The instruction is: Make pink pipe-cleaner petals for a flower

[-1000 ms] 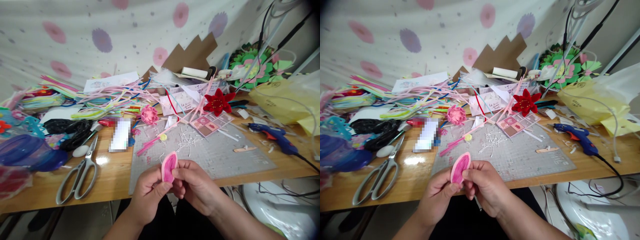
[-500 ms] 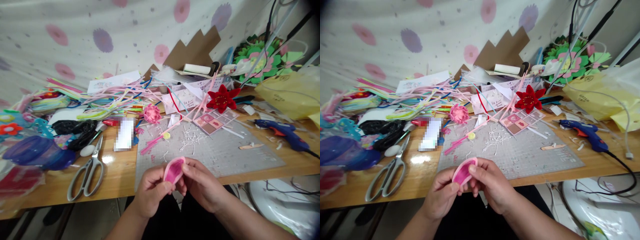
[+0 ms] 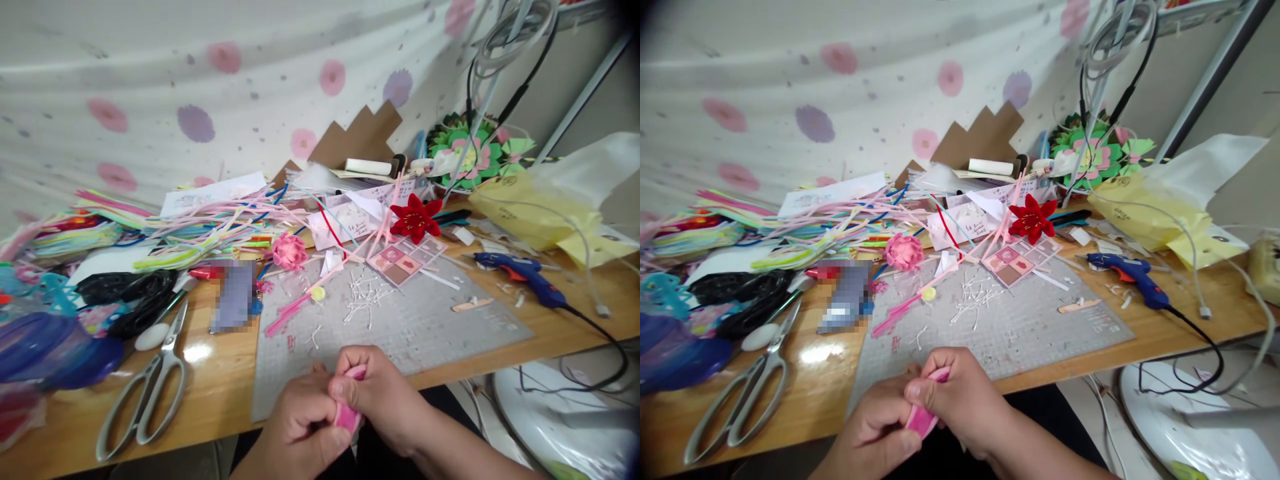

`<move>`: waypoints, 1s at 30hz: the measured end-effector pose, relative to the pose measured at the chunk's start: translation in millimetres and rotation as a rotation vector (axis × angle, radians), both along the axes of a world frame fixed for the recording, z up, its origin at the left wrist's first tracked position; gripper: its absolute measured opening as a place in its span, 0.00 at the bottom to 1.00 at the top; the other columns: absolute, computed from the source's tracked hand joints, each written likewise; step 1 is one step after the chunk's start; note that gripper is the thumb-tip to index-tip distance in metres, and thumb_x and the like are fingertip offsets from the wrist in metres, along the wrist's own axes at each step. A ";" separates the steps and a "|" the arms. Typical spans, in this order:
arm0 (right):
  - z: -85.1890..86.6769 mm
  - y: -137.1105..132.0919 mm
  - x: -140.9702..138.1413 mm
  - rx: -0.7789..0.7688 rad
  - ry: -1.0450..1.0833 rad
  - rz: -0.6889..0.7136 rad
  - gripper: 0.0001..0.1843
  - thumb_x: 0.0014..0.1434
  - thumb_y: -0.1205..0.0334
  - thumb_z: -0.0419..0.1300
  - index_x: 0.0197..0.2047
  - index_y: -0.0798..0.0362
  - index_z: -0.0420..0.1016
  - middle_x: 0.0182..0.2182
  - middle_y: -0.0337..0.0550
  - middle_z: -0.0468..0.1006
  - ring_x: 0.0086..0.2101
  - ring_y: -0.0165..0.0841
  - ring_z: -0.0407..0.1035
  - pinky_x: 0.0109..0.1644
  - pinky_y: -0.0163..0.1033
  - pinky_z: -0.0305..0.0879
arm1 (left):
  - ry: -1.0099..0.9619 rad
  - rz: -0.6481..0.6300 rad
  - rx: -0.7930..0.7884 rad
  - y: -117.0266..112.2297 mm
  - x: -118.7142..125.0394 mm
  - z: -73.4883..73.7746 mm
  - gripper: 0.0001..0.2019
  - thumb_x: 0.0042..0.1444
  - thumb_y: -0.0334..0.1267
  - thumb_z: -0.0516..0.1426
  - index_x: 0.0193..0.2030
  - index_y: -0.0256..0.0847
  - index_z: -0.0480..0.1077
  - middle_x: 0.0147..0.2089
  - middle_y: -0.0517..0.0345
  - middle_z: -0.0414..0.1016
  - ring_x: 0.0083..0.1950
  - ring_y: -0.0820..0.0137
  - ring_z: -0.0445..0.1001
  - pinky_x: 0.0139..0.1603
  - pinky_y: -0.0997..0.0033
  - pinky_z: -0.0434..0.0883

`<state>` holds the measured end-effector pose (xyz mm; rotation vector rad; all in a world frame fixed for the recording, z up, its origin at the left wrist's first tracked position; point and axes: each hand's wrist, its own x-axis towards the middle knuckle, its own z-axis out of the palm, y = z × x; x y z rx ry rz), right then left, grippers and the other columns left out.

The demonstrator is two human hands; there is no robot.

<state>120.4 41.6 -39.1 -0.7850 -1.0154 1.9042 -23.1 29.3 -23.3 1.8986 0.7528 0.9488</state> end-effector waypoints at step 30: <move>4.6 8.0 2.7 0.231 -0.095 -0.049 0.25 0.57 0.42 0.60 0.24 0.57 0.66 0.20 0.34 0.61 0.22 0.23 0.53 0.27 0.29 0.54 | -0.012 0.242 0.038 -3.0 -8.2 -15.2 0.15 0.59 0.48 0.54 0.28 0.40 0.72 0.26 0.57 0.72 0.30 0.69 0.68 0.33 0.72 0.66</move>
